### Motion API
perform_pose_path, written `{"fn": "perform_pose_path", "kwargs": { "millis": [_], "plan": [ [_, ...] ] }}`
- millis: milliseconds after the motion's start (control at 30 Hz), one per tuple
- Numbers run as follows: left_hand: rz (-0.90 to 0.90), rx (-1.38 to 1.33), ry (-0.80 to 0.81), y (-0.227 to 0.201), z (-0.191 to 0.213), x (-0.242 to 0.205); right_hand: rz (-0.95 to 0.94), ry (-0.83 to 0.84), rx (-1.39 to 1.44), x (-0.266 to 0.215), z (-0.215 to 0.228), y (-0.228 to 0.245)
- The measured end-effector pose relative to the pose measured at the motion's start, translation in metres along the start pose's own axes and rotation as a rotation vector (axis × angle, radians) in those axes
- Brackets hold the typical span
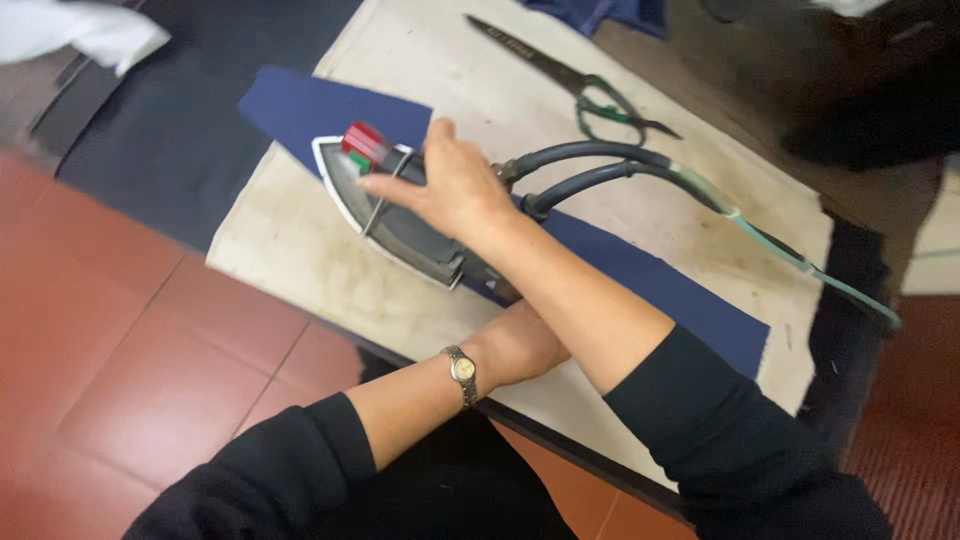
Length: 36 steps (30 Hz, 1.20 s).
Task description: The person irons a blue fabric piece with a white stripe on a worktable using a steam iron and a wooden pressing block. They repeatedly press and smooth the fabric, briefly walk away to place a small item in a box, then return to continue ironing.
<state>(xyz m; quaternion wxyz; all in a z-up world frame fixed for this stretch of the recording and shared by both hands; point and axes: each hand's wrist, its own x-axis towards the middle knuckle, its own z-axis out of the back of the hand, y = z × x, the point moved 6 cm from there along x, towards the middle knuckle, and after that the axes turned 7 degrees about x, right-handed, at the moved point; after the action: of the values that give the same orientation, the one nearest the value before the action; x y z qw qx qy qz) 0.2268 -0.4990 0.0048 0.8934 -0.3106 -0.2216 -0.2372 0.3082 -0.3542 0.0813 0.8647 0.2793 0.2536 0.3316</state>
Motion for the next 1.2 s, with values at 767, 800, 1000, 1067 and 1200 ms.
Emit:
{"fn": "perform_pose_path", "kwargs": {
  "millis": [767, 800, 1000, 1067, 1200],
  "plan": [
    [-0.004, 0.157, 0.223, 0.032, -0.125, -0.053, -0.204, 0.198, -0.019, -0.001, -0.006, 0.005],
    [-0.009, 0.155, 0.222, 0.032, -0.128, -0.055, -0.209, 0.195, -0.033, -0.001, -0.006, 0.005],
    [-0.026, 0.14, 0.218, 0.033, -0.142, -0.078, -0.217, 0.189, -0.011, -0.003, -0.005, 0.007],
    [-0.034, 0.136, 0.216, 0.061, -0.146, -0.095, -0.223, 0.184, -0.002, -0.003, -0.004, 0.007],
    [-0.049, 0.13, 0.207, 0.095, -0.16, -0.138, -0.11, 0.167, 0.072, 0.009, -0.01, -0.01]
  ]
}}
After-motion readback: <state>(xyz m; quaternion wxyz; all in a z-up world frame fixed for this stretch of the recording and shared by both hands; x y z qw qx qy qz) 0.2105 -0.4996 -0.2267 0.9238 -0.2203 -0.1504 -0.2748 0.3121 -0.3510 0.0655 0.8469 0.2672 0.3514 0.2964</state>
